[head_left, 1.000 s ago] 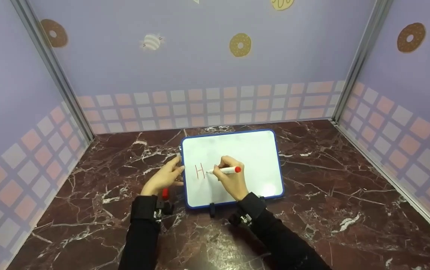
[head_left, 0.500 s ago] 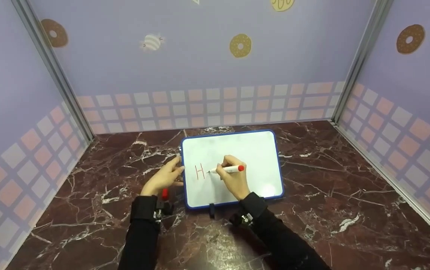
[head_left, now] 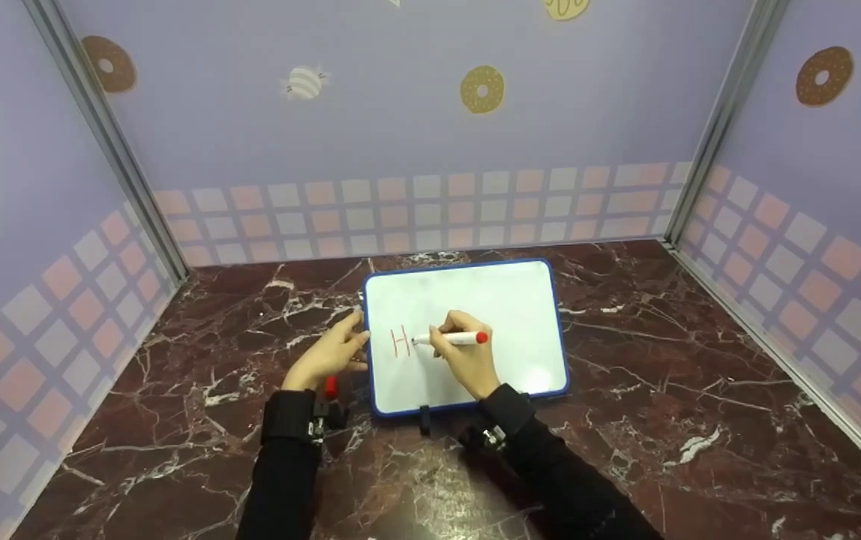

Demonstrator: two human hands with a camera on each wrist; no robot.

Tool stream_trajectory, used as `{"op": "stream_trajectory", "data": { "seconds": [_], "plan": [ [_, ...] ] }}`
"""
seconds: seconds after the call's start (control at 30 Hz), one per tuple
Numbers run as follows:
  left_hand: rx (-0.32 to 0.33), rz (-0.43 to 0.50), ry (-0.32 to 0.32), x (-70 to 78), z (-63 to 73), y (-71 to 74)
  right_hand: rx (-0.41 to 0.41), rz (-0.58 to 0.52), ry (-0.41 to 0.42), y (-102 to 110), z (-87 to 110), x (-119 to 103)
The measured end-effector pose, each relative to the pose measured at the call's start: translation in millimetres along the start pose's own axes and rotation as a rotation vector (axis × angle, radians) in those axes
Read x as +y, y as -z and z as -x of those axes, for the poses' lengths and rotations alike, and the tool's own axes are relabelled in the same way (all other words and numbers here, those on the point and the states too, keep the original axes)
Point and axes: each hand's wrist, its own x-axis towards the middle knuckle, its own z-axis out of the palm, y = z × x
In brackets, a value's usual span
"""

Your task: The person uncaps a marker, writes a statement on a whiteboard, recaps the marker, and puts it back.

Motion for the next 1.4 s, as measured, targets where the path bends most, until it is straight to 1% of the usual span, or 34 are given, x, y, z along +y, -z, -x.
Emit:
{"op": "stream_trajectory", "data": {
  "seconds": [0.1, 0.2, 0.33, 0.53, 0.63, 0.77, 0.87, 0.97, 1.27, 1.4],
  "plan": [
    [0.0, 0.015, -0.004, 0.3, 0.3, 0.1, -0.031, -0.011, -0.015, 1.8, 0.2, -0.5],
    [-0.006, 0.022, -0.005, -0.5, -0.2, -0.3, -0.052, 0.006, -0.056, 2.8, 0.8, -1.8],
    [-0.007, 0.022, 0.004, -1.4, -1.1, -0.4, -0.05, 0.046, -0.097, 4.5, 1.0, -8.6],
    [-0.002, 0.032, 0.018, -0.7, -0.2, -0.8, -0.046, 0.07, -0.081, 11.0, -1.5, -32.6],
    [-0.007, 0.036, 0.014, -0.8, -0.1, -1.1, -0.031, 0.052, -0.066, 14.1, -3.5, -37.6],
    [0.003, 0.021, 0.02, -1.3, 0.1, -0.7, 0.027, 0.018, -0.035, 16.3, -6.9, -37.4],
    [0.009, 0.008, 0.019, -1.7, -0.2, 0.1, 0.049, 0.011, -0.014, 17.2, -8.1, -35.2],
    [0.005, 0.003, 0.013, -2.2, -1.0, 0.1, 0.043, 0.008, -0.012, 17.8, -7.9, -33.1],
    [-0.003, 0.019, 0.014, -1.4, -1.3, 0.9, 0.034, -0.008, -0.058, 16.8, -9.0, -28.6],
    [-0.001, 0.012, 0.018, -0.7, -0.9, 0.8, 0.029, -0.01, -0.063, 15.8, -9.0, -27.4]
  ]
}}
